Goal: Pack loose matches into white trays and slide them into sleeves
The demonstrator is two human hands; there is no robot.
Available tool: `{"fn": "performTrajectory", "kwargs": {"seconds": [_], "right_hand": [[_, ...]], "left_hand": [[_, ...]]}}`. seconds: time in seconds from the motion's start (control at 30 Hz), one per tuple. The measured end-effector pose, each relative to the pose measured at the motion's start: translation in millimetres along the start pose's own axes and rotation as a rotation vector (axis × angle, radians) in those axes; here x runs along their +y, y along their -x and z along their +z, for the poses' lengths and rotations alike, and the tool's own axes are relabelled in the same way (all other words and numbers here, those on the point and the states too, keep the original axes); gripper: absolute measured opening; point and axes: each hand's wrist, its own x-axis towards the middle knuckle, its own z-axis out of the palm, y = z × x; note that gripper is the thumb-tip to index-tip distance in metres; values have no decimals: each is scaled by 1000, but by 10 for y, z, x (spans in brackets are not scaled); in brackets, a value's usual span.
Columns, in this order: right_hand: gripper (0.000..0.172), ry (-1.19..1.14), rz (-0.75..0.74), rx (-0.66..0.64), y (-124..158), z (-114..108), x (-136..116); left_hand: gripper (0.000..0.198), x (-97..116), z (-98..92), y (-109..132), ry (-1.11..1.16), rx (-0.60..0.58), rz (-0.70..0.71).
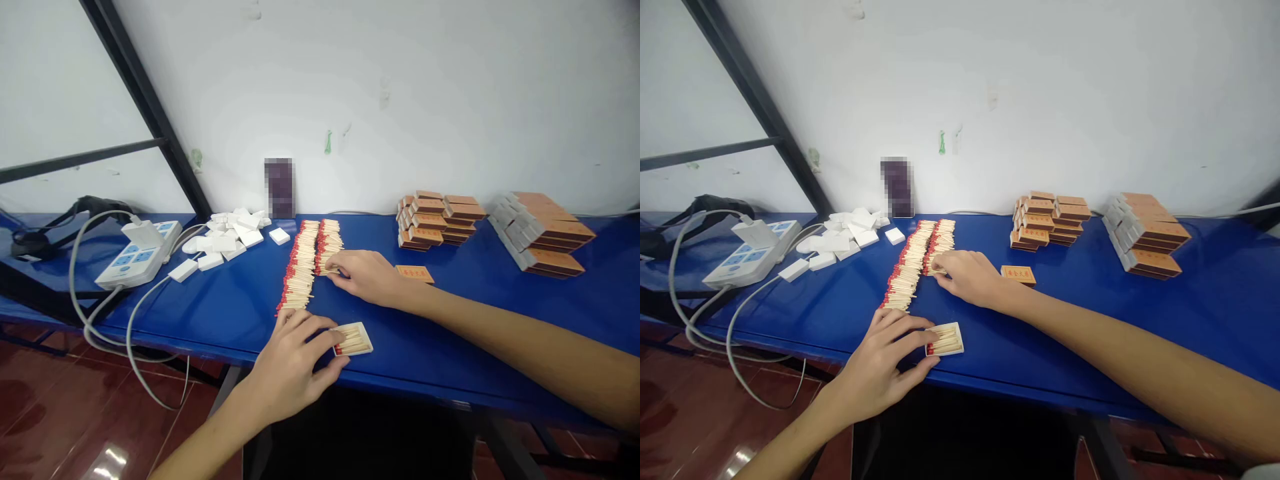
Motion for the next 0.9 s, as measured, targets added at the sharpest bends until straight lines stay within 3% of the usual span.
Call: {"fn": "performTrajectory", "kwargs": {"seconds": [0.9], "right_hand": [[8, -59, -39, -11, 59, -18, -51]], "left_hand": [[14, 1, 4, -1, 12, -20, -1]]}}
